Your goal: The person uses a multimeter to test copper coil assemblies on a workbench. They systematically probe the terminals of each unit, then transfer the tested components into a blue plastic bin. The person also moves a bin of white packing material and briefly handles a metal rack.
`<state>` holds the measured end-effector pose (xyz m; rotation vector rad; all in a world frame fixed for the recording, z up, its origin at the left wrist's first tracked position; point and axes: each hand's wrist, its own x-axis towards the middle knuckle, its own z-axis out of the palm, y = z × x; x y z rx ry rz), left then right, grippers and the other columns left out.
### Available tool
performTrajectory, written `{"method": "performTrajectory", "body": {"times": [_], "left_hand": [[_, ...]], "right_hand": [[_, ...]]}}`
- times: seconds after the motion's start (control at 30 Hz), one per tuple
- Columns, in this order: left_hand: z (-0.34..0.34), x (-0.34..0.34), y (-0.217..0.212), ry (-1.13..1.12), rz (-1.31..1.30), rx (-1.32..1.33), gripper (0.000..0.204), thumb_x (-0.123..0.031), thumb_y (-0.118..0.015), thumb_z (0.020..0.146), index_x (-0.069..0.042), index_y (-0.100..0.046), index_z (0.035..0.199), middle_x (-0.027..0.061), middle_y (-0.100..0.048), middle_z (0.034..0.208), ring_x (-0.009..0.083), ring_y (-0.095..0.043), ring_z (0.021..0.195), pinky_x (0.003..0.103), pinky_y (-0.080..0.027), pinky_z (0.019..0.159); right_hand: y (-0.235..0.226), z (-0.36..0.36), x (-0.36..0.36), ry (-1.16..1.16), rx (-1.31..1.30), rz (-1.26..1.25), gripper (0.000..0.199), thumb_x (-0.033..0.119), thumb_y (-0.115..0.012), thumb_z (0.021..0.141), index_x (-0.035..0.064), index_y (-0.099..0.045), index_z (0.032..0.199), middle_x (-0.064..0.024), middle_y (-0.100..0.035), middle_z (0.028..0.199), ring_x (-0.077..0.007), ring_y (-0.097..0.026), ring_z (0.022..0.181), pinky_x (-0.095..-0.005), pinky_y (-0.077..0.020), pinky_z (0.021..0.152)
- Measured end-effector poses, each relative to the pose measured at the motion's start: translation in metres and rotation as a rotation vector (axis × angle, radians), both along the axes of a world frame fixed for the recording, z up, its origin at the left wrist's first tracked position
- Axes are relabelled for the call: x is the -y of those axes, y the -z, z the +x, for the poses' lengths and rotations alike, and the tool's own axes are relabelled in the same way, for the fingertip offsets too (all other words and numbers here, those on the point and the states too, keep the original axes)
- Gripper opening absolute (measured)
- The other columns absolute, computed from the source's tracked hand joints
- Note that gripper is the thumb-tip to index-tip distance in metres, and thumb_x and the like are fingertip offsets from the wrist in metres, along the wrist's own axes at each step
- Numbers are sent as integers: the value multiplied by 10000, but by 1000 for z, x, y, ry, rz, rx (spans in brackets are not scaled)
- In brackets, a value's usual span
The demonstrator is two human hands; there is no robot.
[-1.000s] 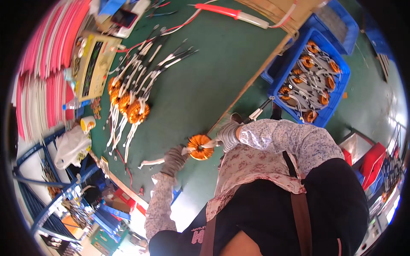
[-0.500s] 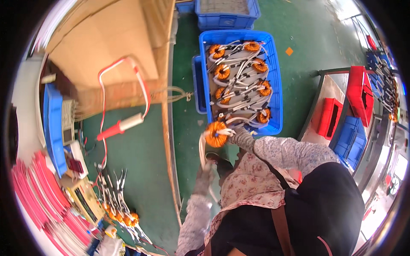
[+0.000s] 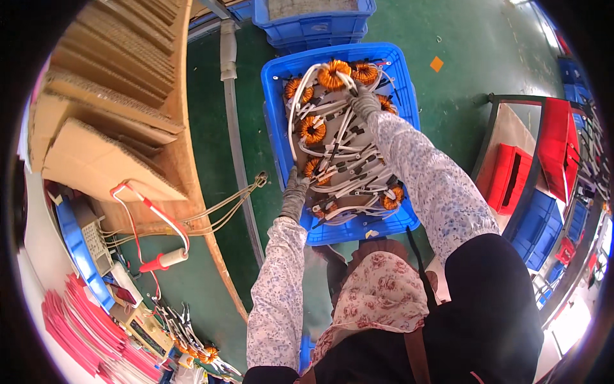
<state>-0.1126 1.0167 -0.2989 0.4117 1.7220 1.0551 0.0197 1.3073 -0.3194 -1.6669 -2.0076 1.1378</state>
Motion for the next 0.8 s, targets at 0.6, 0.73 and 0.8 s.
{"method": "performTrajectory", "body": {"times": [0.6,0.73,0.8], "left_hand": [[34,186,-209,84,28,-17,365,-163,-542,839,-39,-471,1174,118,-527,1134,198,-467,1099,304,-351,932],[-29,266,-324,-164,119,-263,367,-149,-549,827,-65,-468,1175,101,-495,1170,185,-431,1135,319,-315,964],[-59,356,-336,-40,-364,-1053,510,-254,-605,737,-89,-439,1191,112,-437,1213,273,-337,1189,421,-233,992]], "right_hand": [[-48,80,141,-291,41,162,378,64,-530,768,60,-477,1143,-140,-583,974,-247,-561,880,-333,-441,751],[35,93,208,-639,-184,55,257,52,-520,797,44,-532,1054,-104,-576,978,-160,-539,918,-278,-426,809],[-110,18,286,-584,-316,-523,201,69,-524,820,42,-541,1019,-84,-571,997,-143,-528,933,-275,-420,825]]}}
